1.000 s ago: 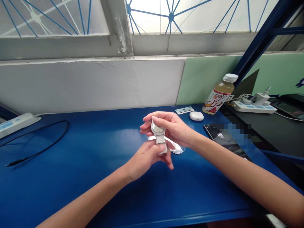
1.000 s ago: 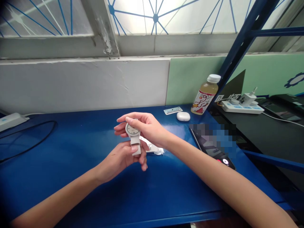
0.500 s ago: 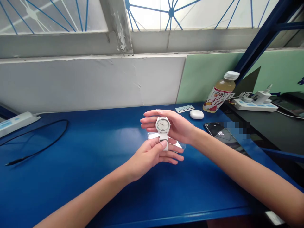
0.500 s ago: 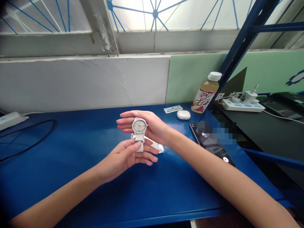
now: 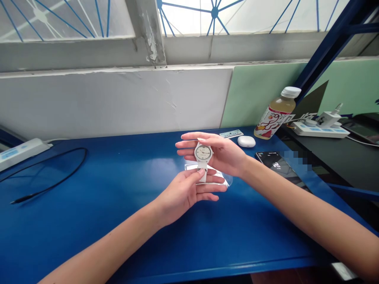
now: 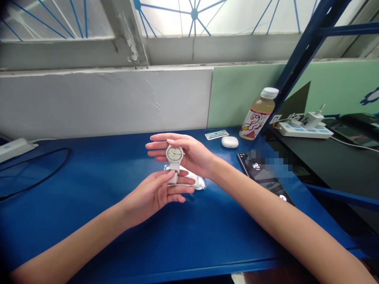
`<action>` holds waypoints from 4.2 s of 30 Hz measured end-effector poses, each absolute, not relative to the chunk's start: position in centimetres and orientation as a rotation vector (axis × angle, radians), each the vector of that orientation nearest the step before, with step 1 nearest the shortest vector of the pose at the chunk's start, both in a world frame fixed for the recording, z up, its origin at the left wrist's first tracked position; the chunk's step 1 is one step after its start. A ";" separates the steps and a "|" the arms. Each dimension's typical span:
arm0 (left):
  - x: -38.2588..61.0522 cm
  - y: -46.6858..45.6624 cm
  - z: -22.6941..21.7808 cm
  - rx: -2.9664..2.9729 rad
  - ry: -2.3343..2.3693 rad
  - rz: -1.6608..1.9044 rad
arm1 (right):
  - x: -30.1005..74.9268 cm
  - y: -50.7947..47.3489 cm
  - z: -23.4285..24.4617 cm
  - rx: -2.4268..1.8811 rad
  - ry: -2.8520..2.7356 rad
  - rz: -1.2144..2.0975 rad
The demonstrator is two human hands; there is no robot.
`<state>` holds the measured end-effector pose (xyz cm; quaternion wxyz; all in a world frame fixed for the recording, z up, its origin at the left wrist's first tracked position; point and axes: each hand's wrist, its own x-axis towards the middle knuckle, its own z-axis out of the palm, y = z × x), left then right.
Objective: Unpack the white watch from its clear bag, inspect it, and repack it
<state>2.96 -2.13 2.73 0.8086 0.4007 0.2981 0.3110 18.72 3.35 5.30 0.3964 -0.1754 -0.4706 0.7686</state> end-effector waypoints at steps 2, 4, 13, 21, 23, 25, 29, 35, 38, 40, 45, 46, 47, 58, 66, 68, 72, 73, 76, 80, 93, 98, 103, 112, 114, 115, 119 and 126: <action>3.0 -2.1 2.7 0.862 0.628 0.664 | 18.7 3.3 5.3 -0.419 -1.198 1.951; 3.0 -2.1 2.6 0.866 0.619 0.658 | 18.8 3.3 5.3 -0.417 -1.200 1.952; 3.0 -2.1 2.5 0.920 0.605 0.661 | 18.7 3.4 5.3 -0.429 -1.210 1.949; 3.1 -2.0 2.8 0.969 0.611 0.662 | 18.7 3.4 5.5 -0.434 -1.215 1.958; 3.1 -2.1 3.0 1.015 0.630 0.683 | 18.8 3.3 5.7 -0.456 -1.221 1.939; 3.0 -2.3 3.2 1.108 0.675 0.735 | 18.8 3.3 6.1 -0.479 -1.248 1.902; 2.2 -2.5 3.6 1.418 0.852 0.911 | 19.4 2.8 7.2 -0.578 -1.455 1.663; 0.8 -1.7 2.5 2.057 1.139 1.078 | 21.7 -0.2 6.7 -0.851 -1.812 0.953; 0.9 -1.2 1.6 2.434 1.137 1.038 | 22.7 -1.9 4.9 -0.919 -1.833 0.873; 1.3 -1.2 1.2 2.581 1.143 0.978 | 23.1 -2.7 3.7 -0.921 -1.826 0.798; 1.9 -1.4 1.0 2.768 1.105 0.948 | 23.4 -3.3 2.6 -0.888 -1.873 0.613; 1.9 -1.5 1.1 2.783 1.096 0.953 | 23.5 -3.4 2.6 -0.876 -1.884 0.587; 2.0 -1.5 1.1 2.789 1.090 0.956 | 23.6 -3.4 2.6 -0.868 -1.895 0.564; 1.3 -0.2 -0.5 2.530 1.023 0.624 | 26.4 -1.8 2.4 -0.972 -1.981 0.346; 0.3 -0.1 0.2 2.607 1.048 0.423 | 28.7 -0.8 3.3 -1.060 -2.255 0.232; 0.1 -0.1 0.3 2.616 1.058 0.403 | 29.4 -0.7 3.4 -1.081 -2.312 0.261; -0.1 -0.1 0.3 2.640 1.068 0.405 | 29.7 -0.6 3.1 -1.065 -2.358 0.286; -0.1 -0.1 0.3 2.646 1.063 0.411 | 29.5 -0.6 2.9 -1.048 -2.336 0.286; 0.0 -0.2 0.5 2.652 1.047 0.444 | 28.6 -0.7 2.1 -1.018 -2.245 0.297; -0.1 -0.2 0.7 2.689 1.030 0.464 | 28.1 -0.6 1.5 -1.020 -2.285 0.327; -0.2 -0.2 0.4 2.629 0.984 0.479 | 27.0 -0.9 0.3 -1.026 -2.529 0.008; -0.2 -0.2 0.5 2.608 0.996 0.455 | 28.2 -0.7 1.5 -1.138 -2.537 0.055; -0.4 -0.1 0.5 2.569 1.023 0.435 | 30.0 -0.5 2.8 -1.279 -2.566 0.110; -0.3 -0.2 0.6 2.580 1.026 0.422 | 28.3 -1.3 2.6 -1.263 -2.582 0.184; -0.3 -0.2 0.5 2.577 1.026 0.427 | 27.9 -1.6 2.3 -1.243 -2.572 0.187; -0.3 -0.1 0.4 2.571 1.023 0.434 | 27.7 -1.7 2.2 -1.228 -2.563 0.204; -0.2 -0.2 0.2 2.548 1.009 0.470 | 26.9 -2.2 1.7 -1.189 -2.525 0.331; 0.0 -0.4 -0.3 2.571 1.002 0.504 | 25.7 -2.9 1.4 -1.169 -2.501 0.524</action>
